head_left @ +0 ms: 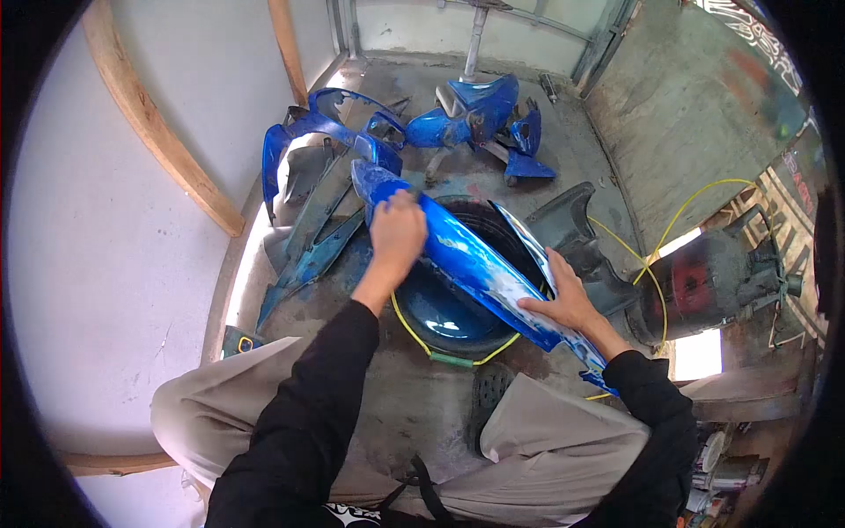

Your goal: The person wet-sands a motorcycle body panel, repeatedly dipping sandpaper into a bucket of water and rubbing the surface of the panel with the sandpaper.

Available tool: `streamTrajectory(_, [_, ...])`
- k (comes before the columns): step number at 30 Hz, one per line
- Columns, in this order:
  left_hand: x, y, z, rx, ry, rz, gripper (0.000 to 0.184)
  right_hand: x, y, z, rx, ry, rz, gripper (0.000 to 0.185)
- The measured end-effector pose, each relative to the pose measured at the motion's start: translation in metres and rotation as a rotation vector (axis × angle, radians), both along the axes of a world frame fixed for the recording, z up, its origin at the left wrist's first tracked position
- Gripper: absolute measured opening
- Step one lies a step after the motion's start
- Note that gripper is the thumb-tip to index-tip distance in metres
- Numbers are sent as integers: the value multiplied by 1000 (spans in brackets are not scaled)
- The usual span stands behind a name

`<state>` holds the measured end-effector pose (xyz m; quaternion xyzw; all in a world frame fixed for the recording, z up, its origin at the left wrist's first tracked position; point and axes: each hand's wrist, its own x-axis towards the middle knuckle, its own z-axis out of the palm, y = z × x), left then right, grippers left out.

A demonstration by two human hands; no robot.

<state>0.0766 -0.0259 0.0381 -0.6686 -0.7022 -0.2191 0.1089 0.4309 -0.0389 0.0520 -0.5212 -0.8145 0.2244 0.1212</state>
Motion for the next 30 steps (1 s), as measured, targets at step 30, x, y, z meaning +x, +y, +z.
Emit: streamTrajectory(30, [6,-10,-15,119,-270,-158,34,0,-1,-4,4,-15,-8,131])
